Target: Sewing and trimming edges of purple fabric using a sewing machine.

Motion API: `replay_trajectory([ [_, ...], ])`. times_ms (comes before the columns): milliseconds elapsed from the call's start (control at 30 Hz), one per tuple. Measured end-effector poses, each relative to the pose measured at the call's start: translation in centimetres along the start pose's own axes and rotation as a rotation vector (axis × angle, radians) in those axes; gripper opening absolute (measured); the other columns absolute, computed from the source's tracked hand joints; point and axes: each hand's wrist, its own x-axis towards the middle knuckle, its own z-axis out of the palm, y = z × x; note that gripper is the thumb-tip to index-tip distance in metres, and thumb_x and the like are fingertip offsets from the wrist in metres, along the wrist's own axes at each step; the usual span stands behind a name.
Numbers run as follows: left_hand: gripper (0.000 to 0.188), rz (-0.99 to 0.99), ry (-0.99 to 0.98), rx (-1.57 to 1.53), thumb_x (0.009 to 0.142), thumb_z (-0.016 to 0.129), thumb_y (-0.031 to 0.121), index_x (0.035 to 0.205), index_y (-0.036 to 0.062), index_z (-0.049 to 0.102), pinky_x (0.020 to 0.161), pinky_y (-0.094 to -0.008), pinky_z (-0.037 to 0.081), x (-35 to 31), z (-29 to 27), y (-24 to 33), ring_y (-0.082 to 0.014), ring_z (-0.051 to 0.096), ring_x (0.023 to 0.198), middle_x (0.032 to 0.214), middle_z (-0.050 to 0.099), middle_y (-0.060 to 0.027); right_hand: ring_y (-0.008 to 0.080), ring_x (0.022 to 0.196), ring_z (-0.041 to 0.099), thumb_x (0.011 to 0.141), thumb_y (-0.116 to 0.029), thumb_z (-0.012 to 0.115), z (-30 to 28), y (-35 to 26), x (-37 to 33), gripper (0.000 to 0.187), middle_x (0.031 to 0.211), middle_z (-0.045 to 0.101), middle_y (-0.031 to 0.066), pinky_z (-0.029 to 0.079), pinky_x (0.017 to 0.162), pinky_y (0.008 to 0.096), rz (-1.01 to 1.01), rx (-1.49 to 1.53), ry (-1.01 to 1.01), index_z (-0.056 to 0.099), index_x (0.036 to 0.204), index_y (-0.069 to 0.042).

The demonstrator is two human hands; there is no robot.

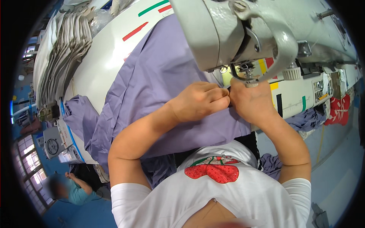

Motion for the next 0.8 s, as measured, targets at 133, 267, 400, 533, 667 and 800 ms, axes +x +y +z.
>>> replay_trajectory([
  [133,0.014,-0.107,-0.036,-0.153,0.078,0.062,0.006,0.087,0.0076,0.052,0.060,-0.0375,0.049,-0.2,0.2,0.3,-0.0252,0.060,0.074,0.084,0.059,-0.0067,0.0309,0.065,0.062,0.069,-0.014,0.066,0.0,0.6,0.5,0.010,0.064,0.059,0.0100,0.048,0.062,0.0432,-0.197,0.099,-0.145,0.058,0.071,-0.007],
  [267,0.018,-0.392,-0.003,-0.489,0.078,0.063,-0.002,0.090,0.0046,0.051,0.064,-0.0432,0.048,0.4,-0.8,0.5,-0.0336,0.060,0.075,0.083,0.060,-0.0102,0.0280,0.065,0.063,0.071,-0.015,0.066,0.8,2.6,0.5,0.012,0.070,0.062,0.0097,0.050,0.059,0.0418,-0.205,0.033,-0.283,0.061,0.078,-0.006],
  [400,0.020,-0.464,-0.023,-0.597,0.077,0.063,-0.003,0.094,0.0033,0.052,0.066,-0.0448,0.048,-0.1,-0.2,0.1,-0.0351,0.061,0.078,0.084,0.061,-0.0105,0.0223,0.073,0.068,0.076,-0.016,0.068,2.1,4.4,-0.5,0.021,0.086,0.070,0.0079,0.054,0.061,0.0354,-0.058,0.461,-0.366,0.068,0.096,-0.010],
  [533,0.023,-0.406,0.003,-0.581,0.077,0.060,-0.002,0.099,0.0033,0.057,0.068,-0.0443,0.049,-0.5,0.2,-0.3,-0.0357,0.061,0.081,0.086,0.062,-0.0101,0.0196,0.096,0.067,0.074,-0.011,0.068,4.5,6.5,-1.9,0.029,0.100,0.070,0.0031,0.051,0.087,0.0347,-0.654,-0.369,-0.137,0.071,0.101,-0.020],
  [667,0.025,-0.420,-0.042,-0.579,0.076,0.059,-0.001,0.101,0.0041,0.060,0.071,-0.0443,0.049,-0.4,0.2,-0.3,-0.0368,0.059,0.082,0.090,0.062,-0.0121,0.0194,0.098,0.066,0.074,-0.014,0.069,3.2,10.7,1.2,0.027,0.102,0.070,0.0033,0.050,0.089,0.0349,-0.417,-0.183,-0.147,0.072,0.101,-0.020],
  [800,0.027,-0.364,0.036,-0.447,0.077,0.060,0.003,0.104,0.0041,0.060,0.077,-0.0433,0.049,-1.0,0.4,-0.4,-0.0383,0.058,0.089,0.099,0.061,-0.0150,0.0191,0.100,0.066,0.073,-0.017,0.069,0.0,6.9,-1.7,0.027,0.103,0.070,0.0036,0.049,0.090,0.0351,-0.189,0.005,-0.170,0.072,0.100,-0.019],
])
